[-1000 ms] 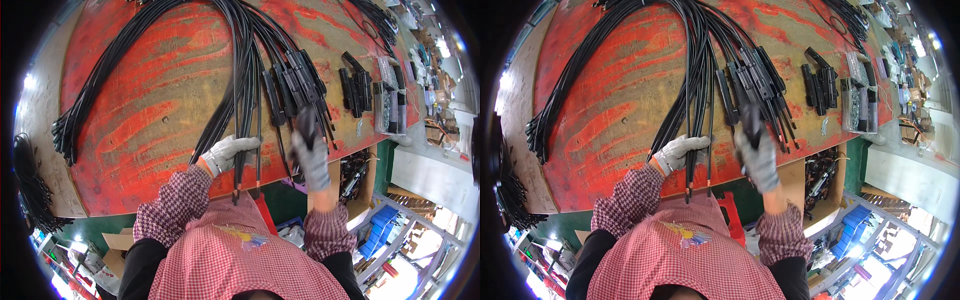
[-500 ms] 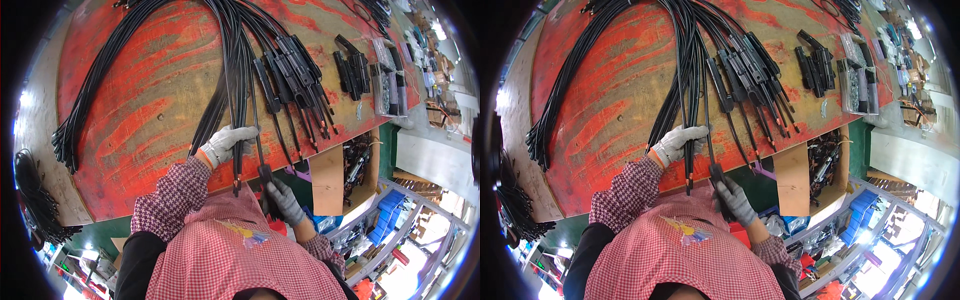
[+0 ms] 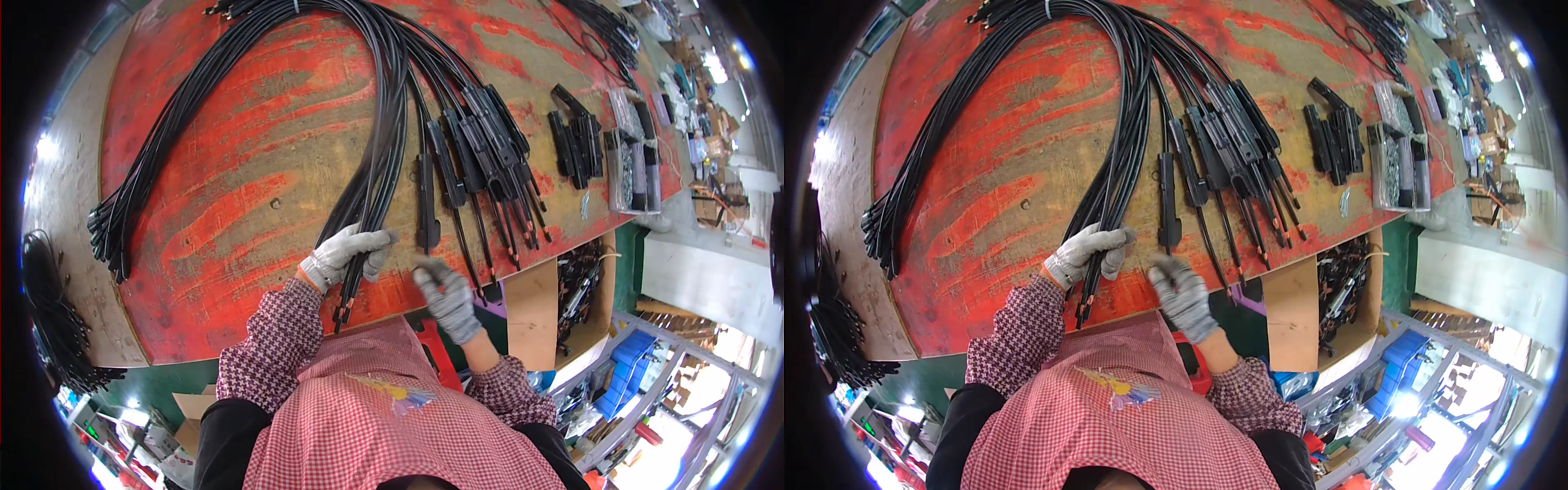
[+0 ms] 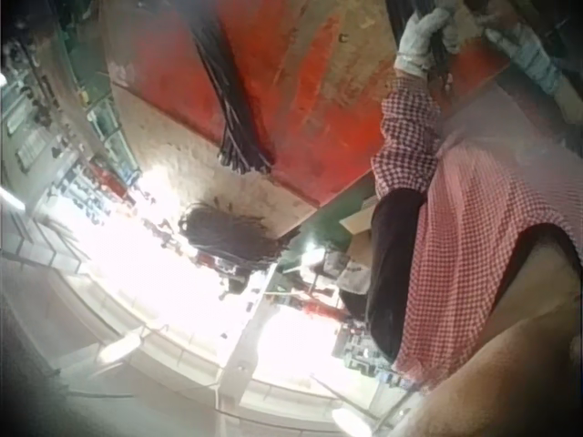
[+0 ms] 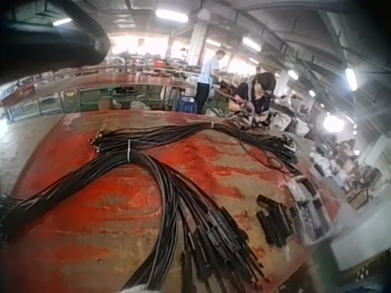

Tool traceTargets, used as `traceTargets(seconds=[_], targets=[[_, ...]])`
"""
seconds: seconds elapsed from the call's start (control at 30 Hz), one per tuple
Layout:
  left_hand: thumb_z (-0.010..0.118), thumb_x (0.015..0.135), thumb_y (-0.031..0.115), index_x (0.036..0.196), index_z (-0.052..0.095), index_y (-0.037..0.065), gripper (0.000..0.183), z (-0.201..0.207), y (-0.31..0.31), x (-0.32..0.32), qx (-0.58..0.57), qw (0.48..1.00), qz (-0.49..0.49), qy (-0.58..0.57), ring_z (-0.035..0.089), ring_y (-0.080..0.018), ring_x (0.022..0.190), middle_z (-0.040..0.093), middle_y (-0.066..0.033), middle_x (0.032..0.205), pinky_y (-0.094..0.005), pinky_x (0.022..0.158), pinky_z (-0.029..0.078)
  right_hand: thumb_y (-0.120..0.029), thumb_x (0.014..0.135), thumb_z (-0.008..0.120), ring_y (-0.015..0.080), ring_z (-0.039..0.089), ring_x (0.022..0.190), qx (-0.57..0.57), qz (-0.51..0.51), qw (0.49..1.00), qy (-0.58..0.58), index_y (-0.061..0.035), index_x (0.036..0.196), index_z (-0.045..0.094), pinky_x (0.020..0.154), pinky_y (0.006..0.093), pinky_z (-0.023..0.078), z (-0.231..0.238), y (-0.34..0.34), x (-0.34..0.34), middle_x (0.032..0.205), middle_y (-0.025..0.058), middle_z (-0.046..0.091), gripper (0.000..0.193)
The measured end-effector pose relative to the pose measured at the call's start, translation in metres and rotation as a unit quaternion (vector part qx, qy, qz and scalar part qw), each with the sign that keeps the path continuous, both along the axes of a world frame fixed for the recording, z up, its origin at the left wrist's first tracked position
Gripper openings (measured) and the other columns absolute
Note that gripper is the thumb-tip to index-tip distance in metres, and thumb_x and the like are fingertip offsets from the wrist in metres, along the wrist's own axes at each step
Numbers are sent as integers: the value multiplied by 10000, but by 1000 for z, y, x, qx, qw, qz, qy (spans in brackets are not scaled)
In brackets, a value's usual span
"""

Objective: The person attaches plastic casings onto cables laid out on a workbench, fetches more casings from a cardboard box on the floor, and attaches them onto the remaining cables.

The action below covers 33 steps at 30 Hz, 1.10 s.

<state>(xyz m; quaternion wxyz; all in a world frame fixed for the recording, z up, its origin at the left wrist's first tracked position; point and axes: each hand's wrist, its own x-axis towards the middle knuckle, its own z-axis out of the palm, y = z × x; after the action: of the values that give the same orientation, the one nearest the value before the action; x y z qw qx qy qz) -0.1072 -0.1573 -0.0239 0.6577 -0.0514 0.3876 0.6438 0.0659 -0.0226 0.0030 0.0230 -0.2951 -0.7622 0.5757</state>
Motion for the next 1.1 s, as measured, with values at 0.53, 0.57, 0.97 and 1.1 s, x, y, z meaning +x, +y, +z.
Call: traceTargets(seconds=[0.53,0.57,0.97,1.1], targets=[[596,913,192,977,607,-6,208,4,2,-1,-7,1000,-18,7,548,-131,510,586,-38,640,-280,483,465,-93,874,619,113,635,630,-163,-156,971,-73,-14,930,679,546,276,515,-17,60,-84,781,59,677,114],[595,913,192,955,605,-4,201,5,6,-1,-4,1000,-19,14,548,-131,511,586,-36,638,-281,482,464,-93,874,619,113,635,630,-162,-164,971,-70,-14,930,679,546,276,515,-15,72,-92,781,59,677,114],[583,920,272,1256,448,-97,517,-4,4,3,-27,999,5,-23,657,-208,697,648,-143,859,-359,686,577,-162,891,625,134,634,760,135,-246,959,41,-26,1075,649,675,260,511,49,245,-37,864,52,679,231],[554,934,278,1276,426,-105,529,-8,18,5,-21,999,8,-47,667,-230,747,654,-170,916,-408,719,577,-253,842,644,287,626,959,366,-187,908,-78,-41,1136,616,843,347,491,-25,381,-28,1033,131,655,364]])
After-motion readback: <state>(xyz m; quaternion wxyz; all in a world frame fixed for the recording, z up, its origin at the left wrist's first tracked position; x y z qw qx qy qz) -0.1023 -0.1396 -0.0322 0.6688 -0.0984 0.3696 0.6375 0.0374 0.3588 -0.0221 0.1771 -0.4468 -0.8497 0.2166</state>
